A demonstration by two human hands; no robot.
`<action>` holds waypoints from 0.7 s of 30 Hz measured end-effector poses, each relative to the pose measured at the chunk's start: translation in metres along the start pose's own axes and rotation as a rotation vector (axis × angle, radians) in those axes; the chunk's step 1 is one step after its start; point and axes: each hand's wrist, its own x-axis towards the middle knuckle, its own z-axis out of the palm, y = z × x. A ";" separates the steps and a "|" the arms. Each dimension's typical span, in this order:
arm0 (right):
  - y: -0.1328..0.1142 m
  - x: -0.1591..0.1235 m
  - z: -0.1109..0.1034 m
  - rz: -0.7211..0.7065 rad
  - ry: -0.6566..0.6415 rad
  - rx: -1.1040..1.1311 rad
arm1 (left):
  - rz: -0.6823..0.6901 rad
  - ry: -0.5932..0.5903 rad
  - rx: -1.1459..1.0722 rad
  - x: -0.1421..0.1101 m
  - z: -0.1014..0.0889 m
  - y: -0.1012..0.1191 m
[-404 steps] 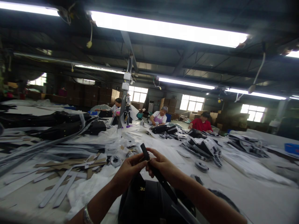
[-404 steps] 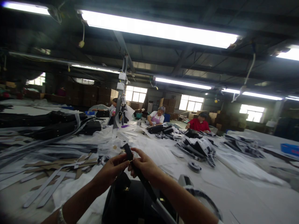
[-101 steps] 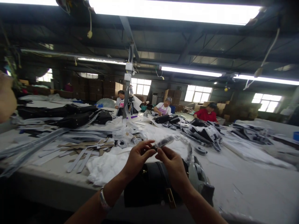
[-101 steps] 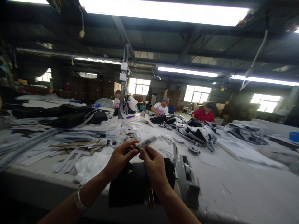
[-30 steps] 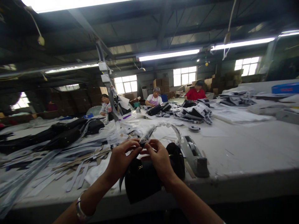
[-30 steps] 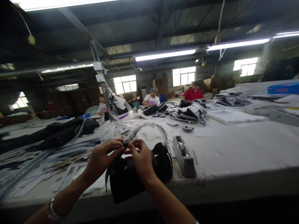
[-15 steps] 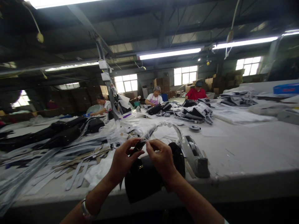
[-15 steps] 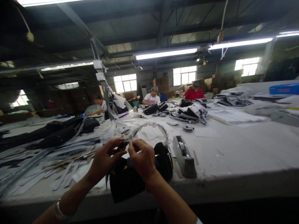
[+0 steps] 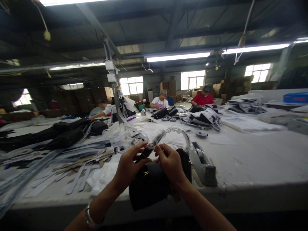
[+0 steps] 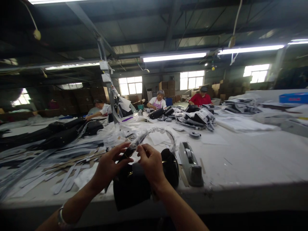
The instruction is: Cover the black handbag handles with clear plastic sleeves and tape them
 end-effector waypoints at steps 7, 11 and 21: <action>-0.009 -0.008 0.002 -0.074 -0.121 -0.100 | 0.056 -0.018 0.019 0.000 -0.004 0.000; -0.010 -0.001 -0.009 -0.039 -0.066 -0.083 | 0.098 0.021 0.064 -0.003 -0.002 -0.002; -0.008 0.016 0.000 0.103 -0.134 0.301 | 0.049 0.083 -0.005 -0.001 0.012 -0.009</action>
